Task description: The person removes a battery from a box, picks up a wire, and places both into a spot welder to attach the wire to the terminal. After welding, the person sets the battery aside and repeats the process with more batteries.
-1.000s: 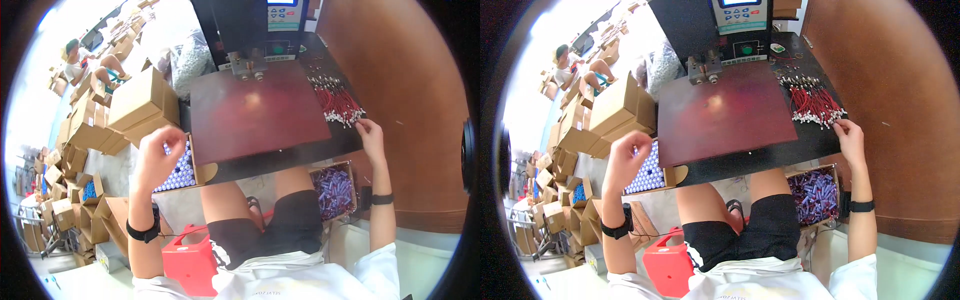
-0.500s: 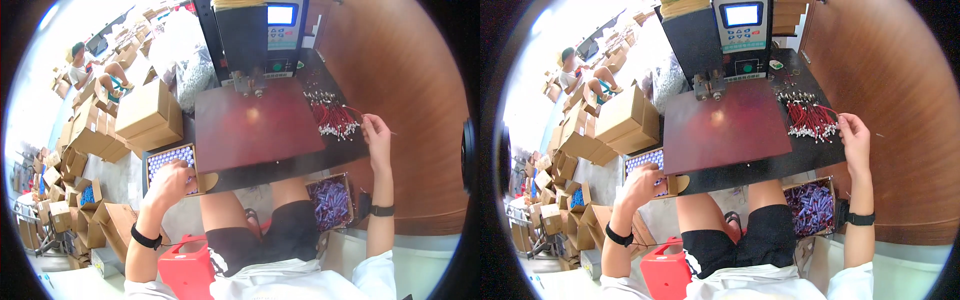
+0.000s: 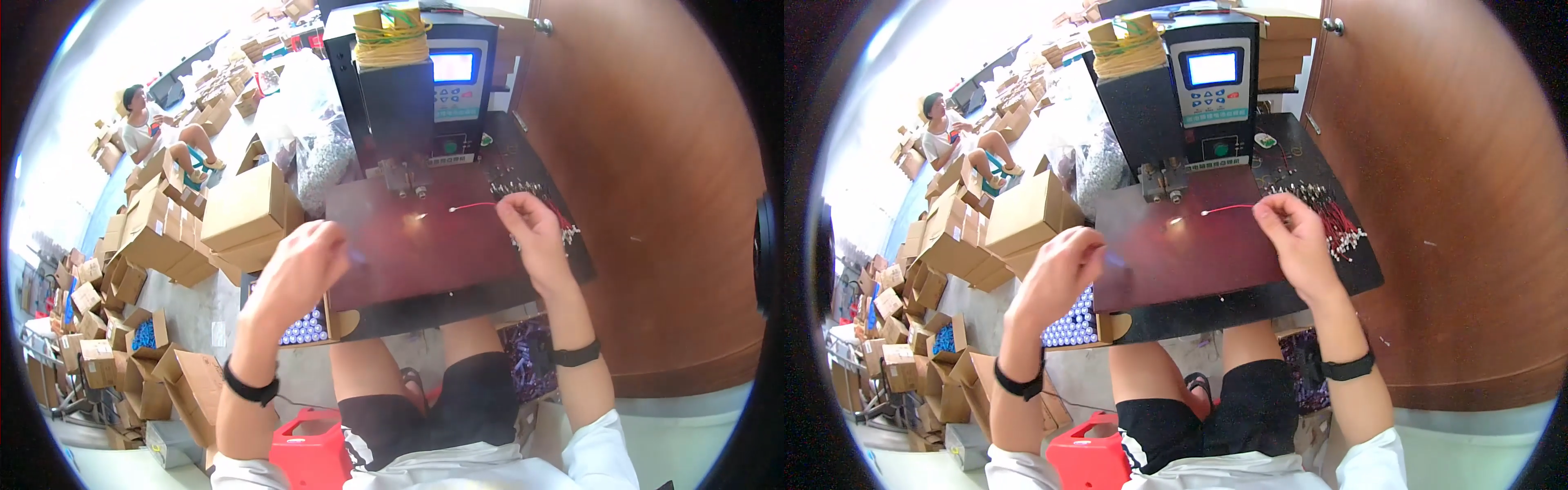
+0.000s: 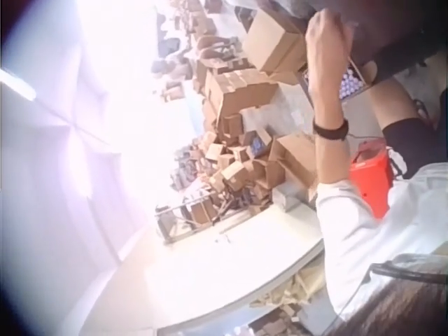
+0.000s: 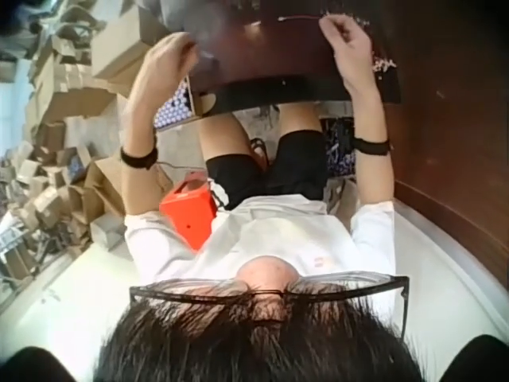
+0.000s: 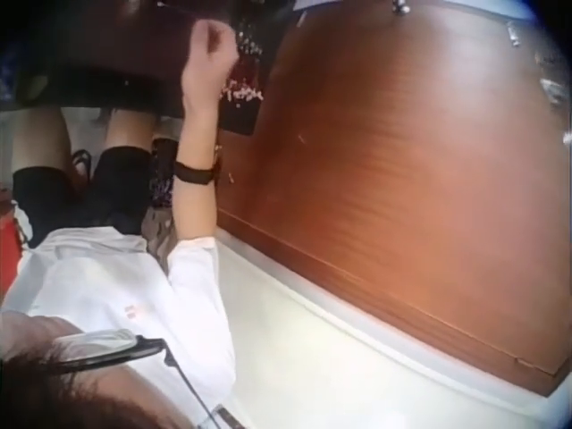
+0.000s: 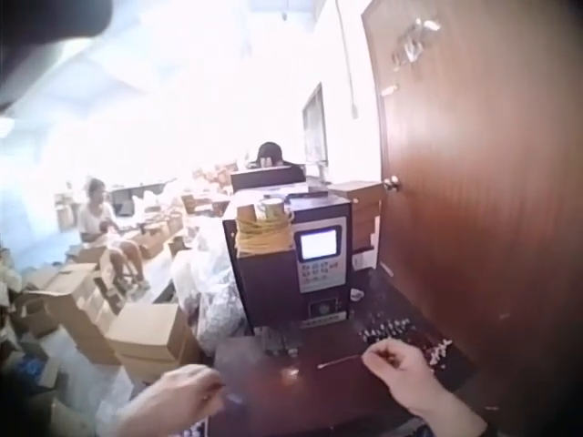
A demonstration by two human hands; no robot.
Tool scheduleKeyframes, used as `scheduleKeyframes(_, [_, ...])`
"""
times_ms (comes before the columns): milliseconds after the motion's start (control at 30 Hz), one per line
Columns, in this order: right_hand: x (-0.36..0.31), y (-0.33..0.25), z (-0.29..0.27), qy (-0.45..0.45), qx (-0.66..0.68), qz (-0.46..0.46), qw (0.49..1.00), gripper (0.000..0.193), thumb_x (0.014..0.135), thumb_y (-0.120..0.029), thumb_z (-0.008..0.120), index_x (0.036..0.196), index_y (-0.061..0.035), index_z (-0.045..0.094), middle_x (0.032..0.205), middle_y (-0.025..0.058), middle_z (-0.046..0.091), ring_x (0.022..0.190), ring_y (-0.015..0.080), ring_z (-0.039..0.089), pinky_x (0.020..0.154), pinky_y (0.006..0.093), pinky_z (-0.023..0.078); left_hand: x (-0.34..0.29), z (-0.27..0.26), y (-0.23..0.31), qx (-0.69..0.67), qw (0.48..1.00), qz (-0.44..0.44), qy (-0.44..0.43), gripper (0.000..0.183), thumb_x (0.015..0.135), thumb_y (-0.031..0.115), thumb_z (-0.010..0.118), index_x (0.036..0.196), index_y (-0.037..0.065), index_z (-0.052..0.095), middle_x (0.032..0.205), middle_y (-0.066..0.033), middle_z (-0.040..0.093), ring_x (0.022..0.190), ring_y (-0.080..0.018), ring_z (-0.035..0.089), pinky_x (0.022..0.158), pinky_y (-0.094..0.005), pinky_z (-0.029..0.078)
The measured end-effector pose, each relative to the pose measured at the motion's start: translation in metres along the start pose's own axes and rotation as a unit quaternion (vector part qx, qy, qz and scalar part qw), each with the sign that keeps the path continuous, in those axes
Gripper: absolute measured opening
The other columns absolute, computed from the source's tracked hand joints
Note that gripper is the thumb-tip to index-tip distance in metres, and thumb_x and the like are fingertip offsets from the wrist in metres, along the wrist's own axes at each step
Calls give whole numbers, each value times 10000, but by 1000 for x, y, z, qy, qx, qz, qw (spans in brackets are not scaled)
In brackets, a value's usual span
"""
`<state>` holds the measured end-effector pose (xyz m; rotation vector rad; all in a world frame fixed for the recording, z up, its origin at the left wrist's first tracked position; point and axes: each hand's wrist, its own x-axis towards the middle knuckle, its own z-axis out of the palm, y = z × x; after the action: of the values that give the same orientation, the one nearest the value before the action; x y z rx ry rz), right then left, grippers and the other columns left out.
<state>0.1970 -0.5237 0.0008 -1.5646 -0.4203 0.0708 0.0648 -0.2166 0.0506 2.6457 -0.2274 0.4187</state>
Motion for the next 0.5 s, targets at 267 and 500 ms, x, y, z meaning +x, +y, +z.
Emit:
scheduleKeyframes(267, [8,21,25,24,14,-13,1000,144,1021,-176,623,1027,-34,637,941,-39,602,901,54,529,840,227,419,21,55,5,-76,994,6,75,204,875,122,715,990,-20,624,863,-175,639,773,-323,651,710,-388,533])
scheduleKeyframes(500, [12,23,29,28,3,5,1000,138,1019,-168,614,1014,-33,646,930,-37,604,903,55,523,836,230,415,25,63,-6,-148,985,-53,73,271,811,186,813,917,-28,685,799,-143,637,684,-250,615,648,-344,502])
